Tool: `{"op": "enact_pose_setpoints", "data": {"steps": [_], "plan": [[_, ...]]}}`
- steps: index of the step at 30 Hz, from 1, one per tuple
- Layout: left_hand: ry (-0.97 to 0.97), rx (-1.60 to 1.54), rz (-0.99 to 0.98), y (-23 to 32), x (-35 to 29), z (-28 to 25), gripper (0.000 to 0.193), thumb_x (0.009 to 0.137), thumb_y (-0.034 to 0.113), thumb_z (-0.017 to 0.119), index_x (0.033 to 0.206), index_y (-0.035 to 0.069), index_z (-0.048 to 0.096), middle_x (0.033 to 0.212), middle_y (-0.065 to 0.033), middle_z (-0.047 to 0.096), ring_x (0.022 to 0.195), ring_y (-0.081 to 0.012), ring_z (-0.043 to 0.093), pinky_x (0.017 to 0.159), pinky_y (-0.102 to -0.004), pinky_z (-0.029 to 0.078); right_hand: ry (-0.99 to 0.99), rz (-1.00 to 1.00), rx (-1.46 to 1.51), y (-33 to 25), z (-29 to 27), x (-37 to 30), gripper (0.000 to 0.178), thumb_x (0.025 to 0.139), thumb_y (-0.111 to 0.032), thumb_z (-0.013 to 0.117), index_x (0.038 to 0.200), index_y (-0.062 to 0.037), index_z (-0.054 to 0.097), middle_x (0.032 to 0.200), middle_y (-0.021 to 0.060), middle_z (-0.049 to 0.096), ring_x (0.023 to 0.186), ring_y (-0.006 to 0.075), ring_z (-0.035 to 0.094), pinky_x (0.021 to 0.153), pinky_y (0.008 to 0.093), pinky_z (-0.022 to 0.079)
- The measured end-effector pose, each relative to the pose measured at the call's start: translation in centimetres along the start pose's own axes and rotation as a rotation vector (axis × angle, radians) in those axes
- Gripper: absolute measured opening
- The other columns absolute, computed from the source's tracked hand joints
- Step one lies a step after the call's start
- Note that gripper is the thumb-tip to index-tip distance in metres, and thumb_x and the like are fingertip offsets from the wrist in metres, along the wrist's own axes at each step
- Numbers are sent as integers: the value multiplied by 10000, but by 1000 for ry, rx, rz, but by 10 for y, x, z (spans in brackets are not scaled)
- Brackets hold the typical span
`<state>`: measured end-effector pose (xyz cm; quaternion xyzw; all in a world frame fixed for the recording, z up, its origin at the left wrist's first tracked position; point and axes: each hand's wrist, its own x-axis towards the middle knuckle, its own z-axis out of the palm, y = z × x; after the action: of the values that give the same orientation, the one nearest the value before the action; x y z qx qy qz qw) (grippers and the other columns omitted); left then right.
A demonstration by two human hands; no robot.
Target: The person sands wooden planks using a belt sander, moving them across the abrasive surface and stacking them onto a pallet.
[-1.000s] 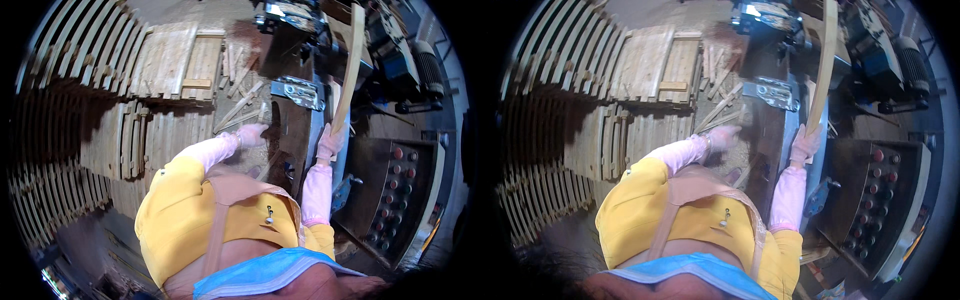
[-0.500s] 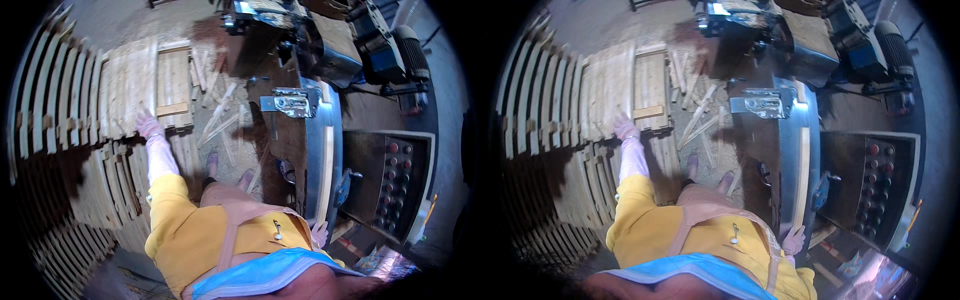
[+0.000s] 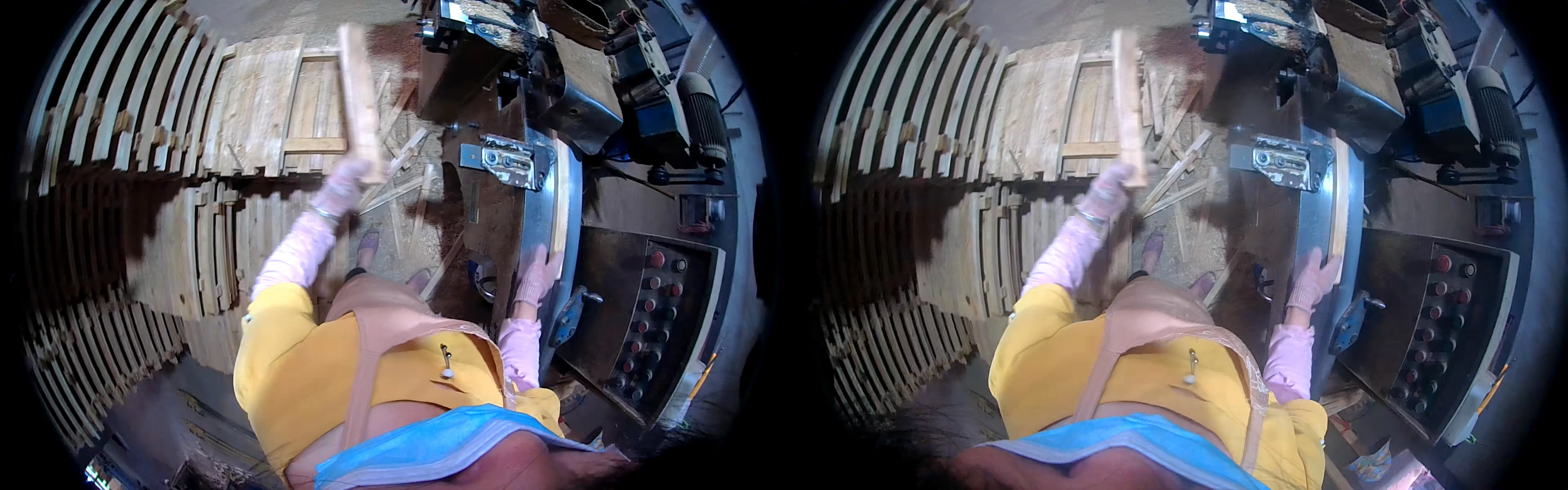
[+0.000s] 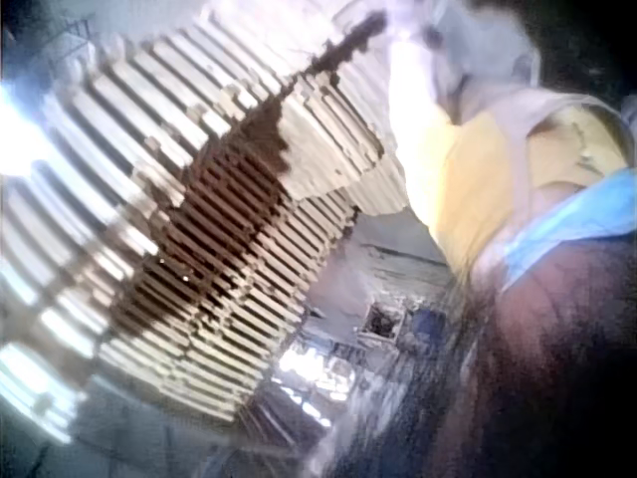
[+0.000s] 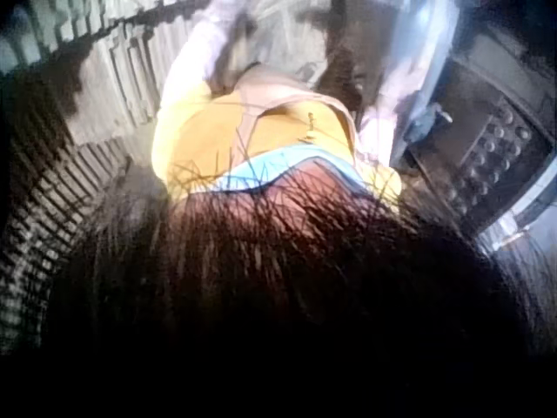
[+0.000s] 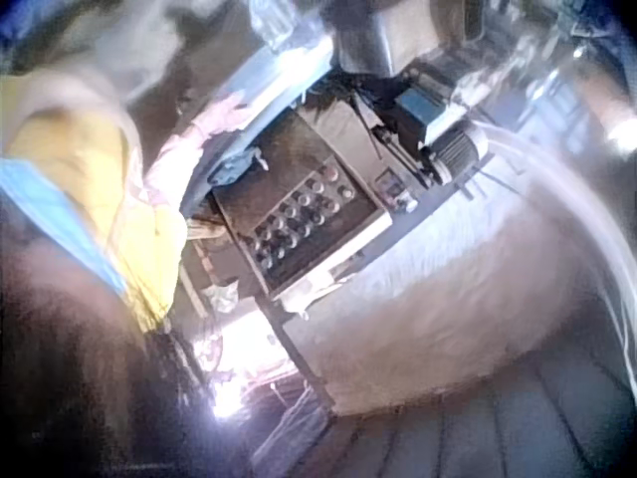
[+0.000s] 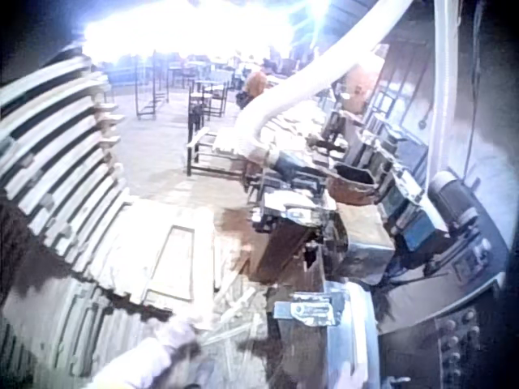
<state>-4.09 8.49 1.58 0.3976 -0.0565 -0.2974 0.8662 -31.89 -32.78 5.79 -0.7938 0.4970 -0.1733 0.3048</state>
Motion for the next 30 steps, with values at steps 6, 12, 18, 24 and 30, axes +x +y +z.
{"op": "enact_pose_setpoints", "data": {"steps": [6, 12, 18, 24, 30], "plan": [[-208, 143, -75, -119, -14, 171, 785, 822, 183, 835, 1495, 93, 443, 1368, -88, 601, 1215, -251, 611, 1052, -389, 519, -557, -396, 397, -122, -7, -54, 879, 897, -294, 767, 1598, -7, 322, 1546, 252, 463, 1421, 383, 473, 1173, 389, 385], [-941, 1467, 177, -98, -41, 264, 697, 847, 307, 745, 1447, 52, 496, 1502, -164, 506, 1320, -344, 557, 1095, -435, 480, -146, -266, 88, -22, -55, -91, 893, 864, -260, 805, 1574, 37, 352, 1540, 291, 450, 1428, 409, 452, 1206, 435, 345], [-592, 1505, -285, -124, -63, 185, 792, 845, 349, 730, 1521, 54, 444, 1450, -225, 574, 1297, -382, 591, 1082, -439, 492, -222, 103, -620, 107, -166, -190, 773, 901, -317, 728, 1538, -7, 417, 1267, 283, 645, 1156, 480, 590, 984, 550, 464], [-316, 1478, -604, -124, -80, 95, 824, 855, 441, 721, 1529, 45, 462, 1365, -274, 632, 1275, -390, 614, 1077, -440, 486, 101, -41, -485, 77, -123, -107, 723, 906, -346, 717, 1477, 33, 488, 1241, 300, 654, 1132, 499, 606, 987, 558, 471], [-128, 1425, -443, -122, -32, 58, 799, 833, 411, 752, 1489, 28, 504, 1314, -280, 658, 1218, -387, 650, 1043, -445, 508, 289, -382, -339, 1, -27, 21, 623, 951, -316, 684, 1472, -20, 514, 1184, 287, 673, 1075, 466, 636, 937, 525, 500]]}}
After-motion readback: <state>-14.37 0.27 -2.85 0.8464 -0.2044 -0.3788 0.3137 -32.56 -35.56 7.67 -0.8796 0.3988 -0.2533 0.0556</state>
